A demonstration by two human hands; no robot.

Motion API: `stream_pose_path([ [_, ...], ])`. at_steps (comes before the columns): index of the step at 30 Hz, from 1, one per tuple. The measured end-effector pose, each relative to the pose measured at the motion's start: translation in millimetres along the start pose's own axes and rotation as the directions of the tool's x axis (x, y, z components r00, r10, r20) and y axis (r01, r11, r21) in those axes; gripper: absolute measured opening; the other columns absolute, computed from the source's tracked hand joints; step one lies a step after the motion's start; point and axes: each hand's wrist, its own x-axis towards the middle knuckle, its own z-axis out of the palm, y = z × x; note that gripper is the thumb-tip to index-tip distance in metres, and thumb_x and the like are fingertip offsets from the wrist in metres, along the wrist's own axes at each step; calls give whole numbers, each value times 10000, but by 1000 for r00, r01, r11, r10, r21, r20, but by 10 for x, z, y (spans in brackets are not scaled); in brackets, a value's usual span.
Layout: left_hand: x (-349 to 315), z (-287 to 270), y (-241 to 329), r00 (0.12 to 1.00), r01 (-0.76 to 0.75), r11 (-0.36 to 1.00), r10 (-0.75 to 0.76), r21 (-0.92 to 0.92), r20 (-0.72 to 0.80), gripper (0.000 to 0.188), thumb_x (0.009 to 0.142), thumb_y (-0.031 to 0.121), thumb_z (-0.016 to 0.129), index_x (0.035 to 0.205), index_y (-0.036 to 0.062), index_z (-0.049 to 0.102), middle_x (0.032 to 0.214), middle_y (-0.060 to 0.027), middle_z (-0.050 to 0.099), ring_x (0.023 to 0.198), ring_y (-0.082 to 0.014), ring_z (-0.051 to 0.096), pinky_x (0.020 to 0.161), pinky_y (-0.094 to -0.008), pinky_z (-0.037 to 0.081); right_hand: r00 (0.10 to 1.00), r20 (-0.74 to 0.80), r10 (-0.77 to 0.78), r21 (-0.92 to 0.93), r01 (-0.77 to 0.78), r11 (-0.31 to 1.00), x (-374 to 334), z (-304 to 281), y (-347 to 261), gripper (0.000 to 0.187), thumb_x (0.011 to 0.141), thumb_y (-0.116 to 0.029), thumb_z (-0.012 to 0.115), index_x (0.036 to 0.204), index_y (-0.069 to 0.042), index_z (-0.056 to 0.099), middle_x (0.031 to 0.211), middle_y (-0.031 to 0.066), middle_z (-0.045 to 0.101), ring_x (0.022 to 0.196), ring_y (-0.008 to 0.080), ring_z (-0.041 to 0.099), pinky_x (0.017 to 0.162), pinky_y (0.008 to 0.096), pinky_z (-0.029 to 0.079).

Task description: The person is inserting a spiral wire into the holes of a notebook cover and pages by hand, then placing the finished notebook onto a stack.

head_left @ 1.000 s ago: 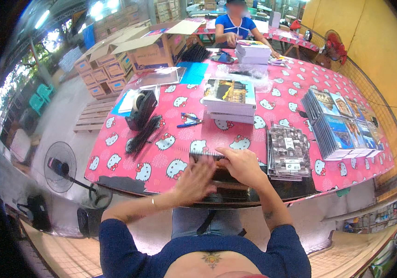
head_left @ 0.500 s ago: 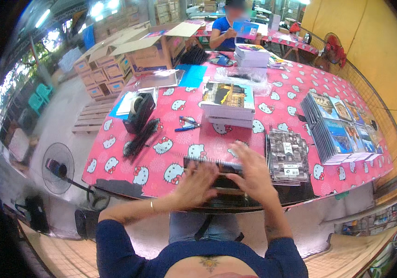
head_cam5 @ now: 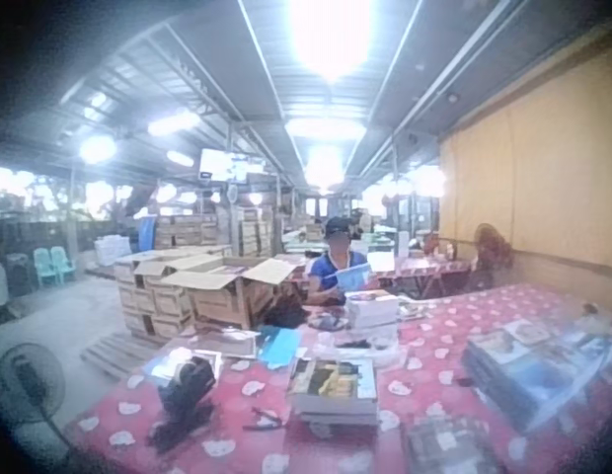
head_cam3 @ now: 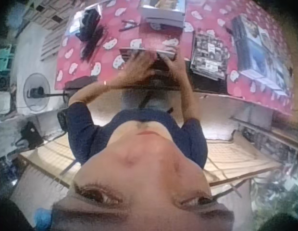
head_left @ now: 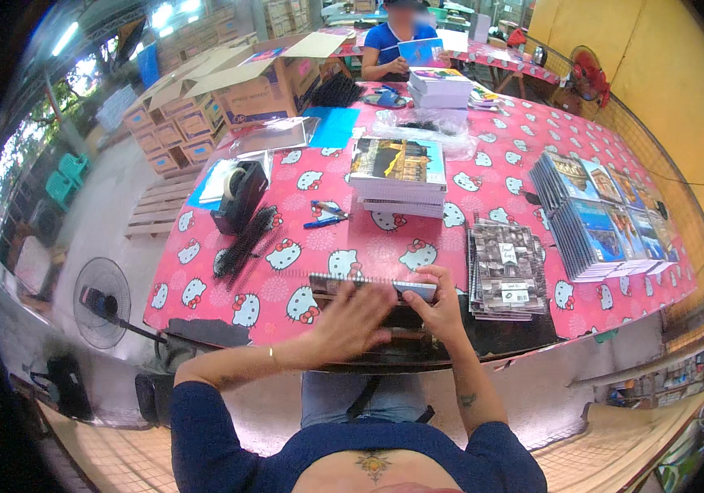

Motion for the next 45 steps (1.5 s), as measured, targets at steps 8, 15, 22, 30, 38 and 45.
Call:
stream_pose_path([
  [8, -82, 132, 114, 993, -93, 995, 96, 46, -69, 768, 969, 517, 420, 1495, -23, 275, 1579, -201, 241, 1479, -352, 181, 1157, -596, 71, 975, 193, 114, 53, -127, 990, 9, -130, 66, 384, 892, -72, 683, 1235, -46, 512, 1045, 78, 649, 971, 127, 603, 862, 291, 487],
  [15, 57, 100, 117, 985, -38, 979, 71, 201, -160, 816, 928, 568, 458, 1485, -11, 318, 1551, -204, 300, 1473, -328, 209, 1164, -581, 59, 967, 231, 107, -125, -79, 989, -9, -146, 83, 313, 904, -108, 660, 1205, -26, 643, 969, 76, 710, 867, 129, 628, 780, 304, 502],
  [22, 129, 89, 109, 985, -7, 994, 26, 110, -173, 818, 948, 536, 440, 1488, -52, 260, 1575, -227, 226, 1488, -351, 156, 1157, -591, 63, 979, 190, 80, -108, -60, 992, 41, -84, 2, 231, 902, -105, 652, 1112, -12, 672, 851, 70, 685, 749, 88, 556, 664, 290, 472],
  [30, 75, 118, 164, 989, -74, 997, 74, 2, -130, 794, 961, 512, 429, 1493, -51, 255, 1579, -235, 209, 1486, -371, 143, 1170, -569, 18, 971, 239, -10, -157, 49, 986, 92, -61, 133, 219, 881, -111, 648, 1064, 10, 659, 769, 126, 638, 688, 132, 544, 642, 326, 469],
  [38, 189, -107, 293, 955, -8, 997, -16, -80, -295, 728, 992, 476, 412, 1455, -77, 315, 1539, -260, 284, 1472, -374, 205, 1174, -554, 42, 972, 236, 13, -258, 49, 965, 76, -74, -46, 264, 884, -118, 660, 1124, -8, 661, 874, 167, 672, 768, 184, 624, 670, 346, 486],
  [45, 475, -391, 10, 890, 112, 944, -233, -309, -391, 172, 941, 221, 602, 1004, 78, 676, 938, -62, 694, 925, -229, 660, 1152, -517, 187, 975, 210, 79, -131, -52, 990, 131, -268, -336, 265, 894, -157, 685, 1102, 7, 687, 877, 96, 706, 806, 151, 665, 744, 290, 524],
])
